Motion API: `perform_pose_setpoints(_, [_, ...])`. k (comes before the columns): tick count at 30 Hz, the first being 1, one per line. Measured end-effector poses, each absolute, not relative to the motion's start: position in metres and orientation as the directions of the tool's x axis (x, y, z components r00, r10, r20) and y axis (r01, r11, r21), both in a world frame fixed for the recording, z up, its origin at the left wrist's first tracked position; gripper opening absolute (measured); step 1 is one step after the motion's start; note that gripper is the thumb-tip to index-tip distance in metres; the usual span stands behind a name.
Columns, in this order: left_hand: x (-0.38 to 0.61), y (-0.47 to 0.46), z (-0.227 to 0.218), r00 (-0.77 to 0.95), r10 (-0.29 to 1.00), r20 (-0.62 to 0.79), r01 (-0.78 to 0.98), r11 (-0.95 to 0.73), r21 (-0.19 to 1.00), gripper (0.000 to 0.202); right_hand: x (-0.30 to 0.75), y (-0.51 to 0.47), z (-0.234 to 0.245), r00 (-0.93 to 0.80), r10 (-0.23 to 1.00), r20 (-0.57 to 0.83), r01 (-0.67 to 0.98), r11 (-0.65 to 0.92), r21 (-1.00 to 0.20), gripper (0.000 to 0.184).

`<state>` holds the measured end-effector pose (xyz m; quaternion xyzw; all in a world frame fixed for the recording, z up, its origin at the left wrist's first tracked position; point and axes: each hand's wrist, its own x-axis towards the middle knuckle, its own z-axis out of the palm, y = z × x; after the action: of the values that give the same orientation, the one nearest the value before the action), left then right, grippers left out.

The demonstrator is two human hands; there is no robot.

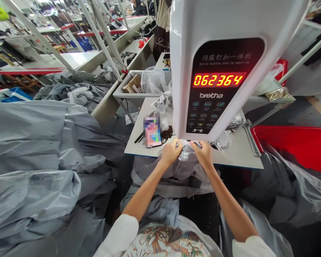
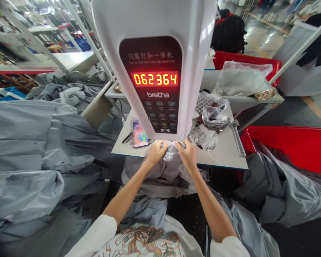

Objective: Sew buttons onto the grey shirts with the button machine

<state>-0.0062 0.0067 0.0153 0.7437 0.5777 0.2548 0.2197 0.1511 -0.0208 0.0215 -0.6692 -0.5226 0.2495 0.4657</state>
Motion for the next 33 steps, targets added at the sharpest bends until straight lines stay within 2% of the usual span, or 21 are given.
perform_pose_setpoints(5, [-0.007, 0.002, 0.013, 0.243, 0.962, 0.124, 0.797, -0.271, 0.539, 0.028, 0.152, -0.025, 0.019, 0.341, 0.932, 0.125, 0.428, -0.036, -0.903, 0.029])
perform_pose_setpoints(11, [-0.005, 0.003, 0.014, 0.227, 0.968, 0.108, 0.821, -0.249, 0.514, 0.031, 0.153, -0.024, 0.018, 0.354, 0.928, 0.114, 0.428, -0.053, -0.902, 0.028])
perform_pose_setpoints(19, [-0.009, 0.002, 0.014, 0.226, 0.968, 0.107, 0.79, -0.247, 0.561, 0.029, 0.145, -0.028, 0.016, 0.352, 0.917, 0.189, 0.464, 0.005, -0.886, 0.026])
perform_pose_setpoints(22, [-0.008, 0.002, 0.013, 0.218, 0.959, 0.183, 0.769, -0.284, 0.572, 0.025, 0.144, -0.029, 0.016, 0.359, 0.91, 0.206, 0.469, 0.015, -0.883, 0.023])
perform_pose_setpoints(24, [-0.007, 0.003, 0.014, 0.267, 0.924, 0.274, 0.724, -0.38, 0.575, 0.024, 0.145, -0.028, 0.016, 0.371, 0.907, 0.201, 0.478, 0.0, -0.878, 0.024])
perform_pose_setpoints(28, [-0.006, 0.005, 0.014, 0.377, 0.853, 0.361, 0.576, -0.521, 0.63, 0.024, 0.148, -0.028, 0.015, 0.383, 0.904, 0.189, 0.556, -0.062, -0.829, 0.029])
perform_pose_setpoints(33, [-0.007, 0.004, 0.008, 0.34, 0.867, 0.364, 0.501, -0.495, 0.71, 0.027, 0.159, -0.036, 0.003, 0.275, 0.887, 0.372, 0.737, 0.054, -0.673, 0.024])
